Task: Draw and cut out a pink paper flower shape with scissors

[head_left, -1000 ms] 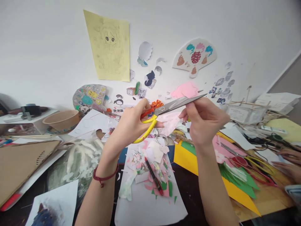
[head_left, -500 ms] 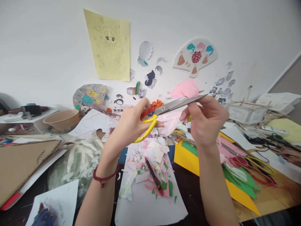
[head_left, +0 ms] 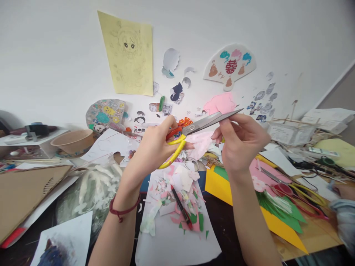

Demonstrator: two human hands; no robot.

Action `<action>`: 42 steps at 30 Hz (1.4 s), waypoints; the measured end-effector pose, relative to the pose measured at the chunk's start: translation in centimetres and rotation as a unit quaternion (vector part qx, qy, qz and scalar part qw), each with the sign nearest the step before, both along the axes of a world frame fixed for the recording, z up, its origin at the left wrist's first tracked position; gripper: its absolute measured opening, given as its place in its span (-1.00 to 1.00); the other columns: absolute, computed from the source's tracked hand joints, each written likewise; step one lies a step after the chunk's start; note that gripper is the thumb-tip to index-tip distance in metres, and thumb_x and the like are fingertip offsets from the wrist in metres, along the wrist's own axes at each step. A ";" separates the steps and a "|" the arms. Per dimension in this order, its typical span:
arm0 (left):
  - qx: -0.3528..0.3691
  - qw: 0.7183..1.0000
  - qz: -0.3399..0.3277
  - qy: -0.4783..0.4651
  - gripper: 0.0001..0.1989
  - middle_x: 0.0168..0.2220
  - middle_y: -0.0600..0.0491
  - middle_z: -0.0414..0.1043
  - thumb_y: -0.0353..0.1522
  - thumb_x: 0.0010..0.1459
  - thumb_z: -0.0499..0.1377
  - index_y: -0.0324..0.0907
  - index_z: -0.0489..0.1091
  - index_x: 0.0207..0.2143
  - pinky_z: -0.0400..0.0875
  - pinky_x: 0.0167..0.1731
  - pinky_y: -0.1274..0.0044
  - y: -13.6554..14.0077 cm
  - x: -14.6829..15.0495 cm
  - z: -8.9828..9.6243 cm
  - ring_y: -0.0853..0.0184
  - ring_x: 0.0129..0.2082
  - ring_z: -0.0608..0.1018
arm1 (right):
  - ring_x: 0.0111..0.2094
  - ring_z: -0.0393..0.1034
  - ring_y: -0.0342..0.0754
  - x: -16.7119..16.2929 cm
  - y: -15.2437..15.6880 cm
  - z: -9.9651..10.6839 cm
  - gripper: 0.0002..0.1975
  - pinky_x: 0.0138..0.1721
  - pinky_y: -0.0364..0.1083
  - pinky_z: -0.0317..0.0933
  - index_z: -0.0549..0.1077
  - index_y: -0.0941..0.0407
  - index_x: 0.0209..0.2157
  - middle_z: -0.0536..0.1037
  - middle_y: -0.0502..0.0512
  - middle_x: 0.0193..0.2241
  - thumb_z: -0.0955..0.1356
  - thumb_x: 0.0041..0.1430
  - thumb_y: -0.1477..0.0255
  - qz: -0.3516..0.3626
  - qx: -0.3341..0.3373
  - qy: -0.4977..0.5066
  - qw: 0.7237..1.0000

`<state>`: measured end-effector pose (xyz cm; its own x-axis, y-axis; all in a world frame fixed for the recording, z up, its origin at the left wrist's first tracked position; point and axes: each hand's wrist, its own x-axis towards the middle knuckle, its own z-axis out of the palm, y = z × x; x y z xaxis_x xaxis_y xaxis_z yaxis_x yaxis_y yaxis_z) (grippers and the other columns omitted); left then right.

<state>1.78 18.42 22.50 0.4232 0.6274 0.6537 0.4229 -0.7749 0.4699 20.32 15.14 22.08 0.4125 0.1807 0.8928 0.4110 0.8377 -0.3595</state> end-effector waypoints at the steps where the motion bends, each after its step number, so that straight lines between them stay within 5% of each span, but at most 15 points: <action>1: -0.001 1.000 0.001 0.000 -0.62 -0.59 0.26 0.08 -0.15 0.05 0.29 -0.09 0.14 -0.35 -0.01 -0.54 0.58 0.0 0.0 0.0 0.46 -0.54 0.08 | -0.69 0.32 -0.19 0.0 0.0 0.0 -0.92 -0.70 -0.11 0.19 0.53 0.03 -0.43 0.39 -0.13 -0.69 0.44 0.12 0.50 0.004 0.007 0.000 1.000; 14: 0.001 1.000 0.020 0.007 -0.63 -0.59 0.27 0.10 -0.16 0.04 0.29 -0.10 0.14 -0.35 0.01 -0.55 0.58 0.0 -0.1 0.2 0.47 -0.55 0.07 | -0.69 0.40 -0.19 1.2 0.3 0.0 -0.97 -0.74 -0.15 0.20 0.55 0.07 -0.39 0.45 -0.12 -0.63 0.46 0.10 0.47 0.104 -0.013 0.005 0.994; 34: 0.017 0.999 0.025 0.017 -0.63 -0.60 0.27 0.04 -0.17 0.05 0.28 -0.10 0.12 -0.36 0.01 -0.55 0.59 -0.1 -0.1 0.2 0.48 -0.56 0.08 | -0.69 0.38 -0.20 0.6 0.3 -0.1 -0.93 -0.74 -0.16 0.18 0.53 0.03 -0.40 0.40 -0.14 -0.67 0.44 0.13 0.49 0.057 0.013 0.009 0.998; 42: 0.057 0.997 0.047 0.011 -0.59 -0.46 0.17 0.33 -0.09 0.01 0.30 -0.11 0.18 -0.33 0.19 -0.46 0.58 0.7 -0.7 -0.1 0.48 -0.53 0.29 | -0.69 0.38 -0.20 2.5 -0.6 0.4 -0.95 -0.71 -0.15 0.21 0.57 0.05 -0.38 0.43 -0.14 -0.67 0.45 0.12 0.50 0.077 -0.038 -0.075 0.993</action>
